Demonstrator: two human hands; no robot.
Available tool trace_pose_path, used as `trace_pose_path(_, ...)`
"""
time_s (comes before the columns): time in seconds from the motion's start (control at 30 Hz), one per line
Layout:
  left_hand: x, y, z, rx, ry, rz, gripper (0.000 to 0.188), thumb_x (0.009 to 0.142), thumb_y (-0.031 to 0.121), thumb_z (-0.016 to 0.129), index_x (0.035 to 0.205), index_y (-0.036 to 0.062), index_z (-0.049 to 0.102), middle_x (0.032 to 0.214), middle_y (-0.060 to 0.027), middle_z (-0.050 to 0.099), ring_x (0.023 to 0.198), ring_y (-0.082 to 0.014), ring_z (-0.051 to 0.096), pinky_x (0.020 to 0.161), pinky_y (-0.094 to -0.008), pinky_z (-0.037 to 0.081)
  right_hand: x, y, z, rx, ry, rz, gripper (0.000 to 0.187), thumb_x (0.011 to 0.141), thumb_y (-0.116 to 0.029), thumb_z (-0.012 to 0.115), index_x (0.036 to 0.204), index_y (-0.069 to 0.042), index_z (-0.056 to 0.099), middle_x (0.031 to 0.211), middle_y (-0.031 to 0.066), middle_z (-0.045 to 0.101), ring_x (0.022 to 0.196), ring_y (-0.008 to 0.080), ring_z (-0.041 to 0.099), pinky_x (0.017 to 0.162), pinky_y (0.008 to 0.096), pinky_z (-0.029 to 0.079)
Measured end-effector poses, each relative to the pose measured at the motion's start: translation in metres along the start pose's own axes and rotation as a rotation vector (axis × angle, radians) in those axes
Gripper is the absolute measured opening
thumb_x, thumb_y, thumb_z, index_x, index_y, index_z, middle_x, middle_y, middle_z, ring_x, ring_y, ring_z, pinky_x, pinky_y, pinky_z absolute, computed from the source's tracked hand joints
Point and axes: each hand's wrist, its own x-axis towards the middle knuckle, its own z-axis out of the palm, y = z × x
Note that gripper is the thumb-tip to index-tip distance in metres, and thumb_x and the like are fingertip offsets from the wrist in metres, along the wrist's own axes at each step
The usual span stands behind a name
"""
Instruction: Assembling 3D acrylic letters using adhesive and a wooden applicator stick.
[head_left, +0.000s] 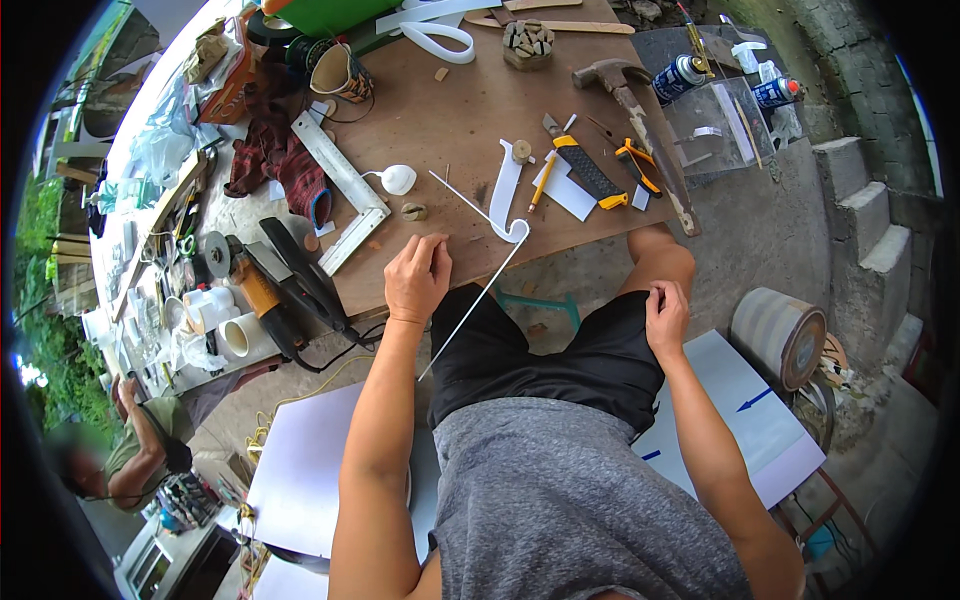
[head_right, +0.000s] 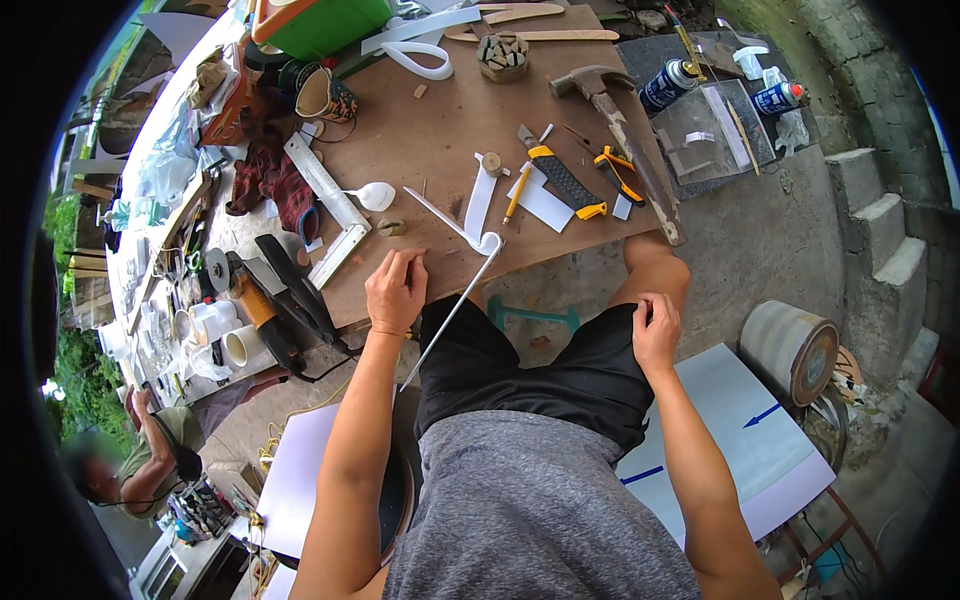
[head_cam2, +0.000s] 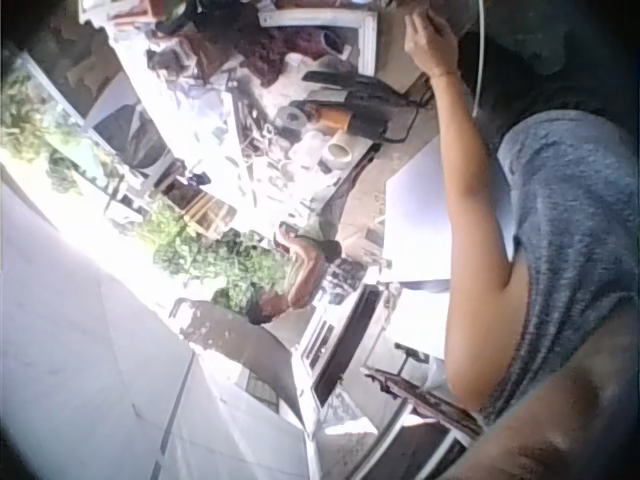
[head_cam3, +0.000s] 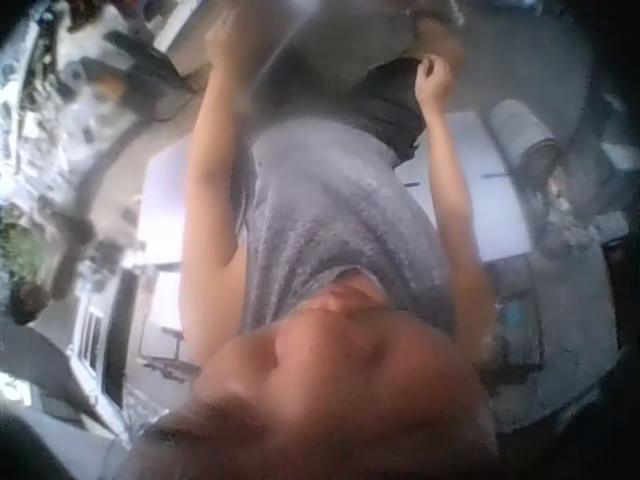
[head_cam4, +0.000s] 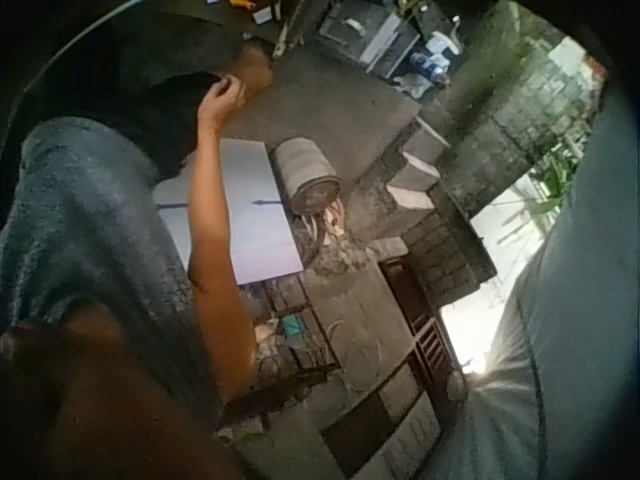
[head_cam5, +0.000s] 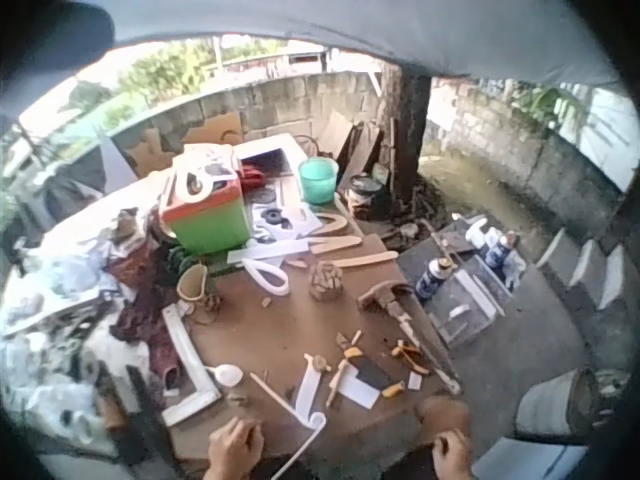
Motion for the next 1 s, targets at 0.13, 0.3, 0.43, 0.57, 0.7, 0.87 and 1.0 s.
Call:
trace_pose_path(0.13,0.001,0.0,0.0,0.044,0.008,0.032,0.012,0.087,0.007,0.069,0.097,0.0105,0.066,0.077,-0.0084,0.061,0.066,-0.0304,0.064,0.06,-0.0414,0.052,0.002,-0.002,0.002,-0.001,-0.019,-0.006,0.007,0.092,-0.006,0.063,0.097,-0.003,0.066,0.087,0.0121,0.064,0.08,0.0321,0.063,0.078,0.0418,0.049)
trace_pose_path(0.3,0.001,0.001,0.0,0.058,-0.032,0.003,0.011,0.088,0.007,0.068,0.098,0.0104,0.065,0.078,-0.009,0.061,0.067,-0.0311,0.064,0.061,-0.0415,0.051,0.003,0.0,0.002,-0.023,-0.041,-0.006,0.007,0.092,-0.007,0.063,0.097,-0.004,0.066,0.087,0.012,0.064,0.08,0.0322,0.063,0.078,0.042,0.048)
trace_pose_path(0.43,0.001,0.002,-0.001,0.049,-0.042,-0.007,0.011,0.089,0.006,0.067,0.099,0.0103,0.066,0.078,-0.0092,0.061,0.067,-0.0317,0.063,0.06,-0.0418,0.05,0.004,-0.003,0.0,-0.049,-0.05,-0.006,0.007,0.092,-0.007,0.063,0.097,-0.004,0.066,0.087,0.0118,0.064,0.081,0.0321,0.062,0.077,0.0421,0.048)
trace_pose_path(0.57,0.003,0.003,-0.002,0.048,-0.046,-0.002,0.011,0.089,0.006,0.067,0.099,0.0105,0.066,0.078,-0.009,0.061,0.067,-0.0313,0.063,0.06,-0.0415,0.05,0.007,-0.004,0.0,-0.056,-0.066,0.001,0.007,0.091,-0.007,0.064,0.097,-0.004,0.066,0.087,0.0118,0.063,0.08,0.0327,0.062,0.077,0.0423,0.048)
trace_pose_path(0.7,0.004,0.005,-0.003,0.095,-0.068,-0.01,0.009,0.088,0.008,0.068,0.095,0.0103,0.065,0.078,-0.0069,0.061,0.066,-0.0285,0.065,0.06,-0.0392,0.052,0.008,-0.003,0.0,-0.068,-0.067,0.004,0.007,0.091,-0.007,0.064,0.096,-0.004,0.066,0.087,0.012,0.063,0.081,0.0332,0.062,0.078,0.0424,0.048)
trace_pose_path(0.87,0.003,0.003,-0.002,0.079,-0.081,-0.013,0.01,0.087,0.007,0.069,0.095,0.0099,0.065,0.078,-0.0068,0.061,0.065,-0.028,0.064,0.059,-0.0389,0.052,0.011,-0.005,-0.002,-0.081,-0.077,0.009,0.007,0.09,-0.006,0.063,0.096,-0.004,0.066,0.088,0.012,0.063,0.083,0.0336,0.061,0.077,0.0429,0.048)
trace_pose_path(1.0,0.003,0.004,-0.003,0.096,-0.087,-0.011,0.011,0.086,0.006,0.069,0.095,0.0097,0.064,0.078,-0.007,0.06,0.064,-0.0279,0.063,0.058,-0.0389,0.051,0.014,-0.005,-0.002,-0.106,-0.082,-0.007,0.007,0.089,-0.006,0.063,0.096,-0.004,0.065,0.088,0.0117,0.062,0.083,0.0336,0.061,0.078,0.0431,0.048)
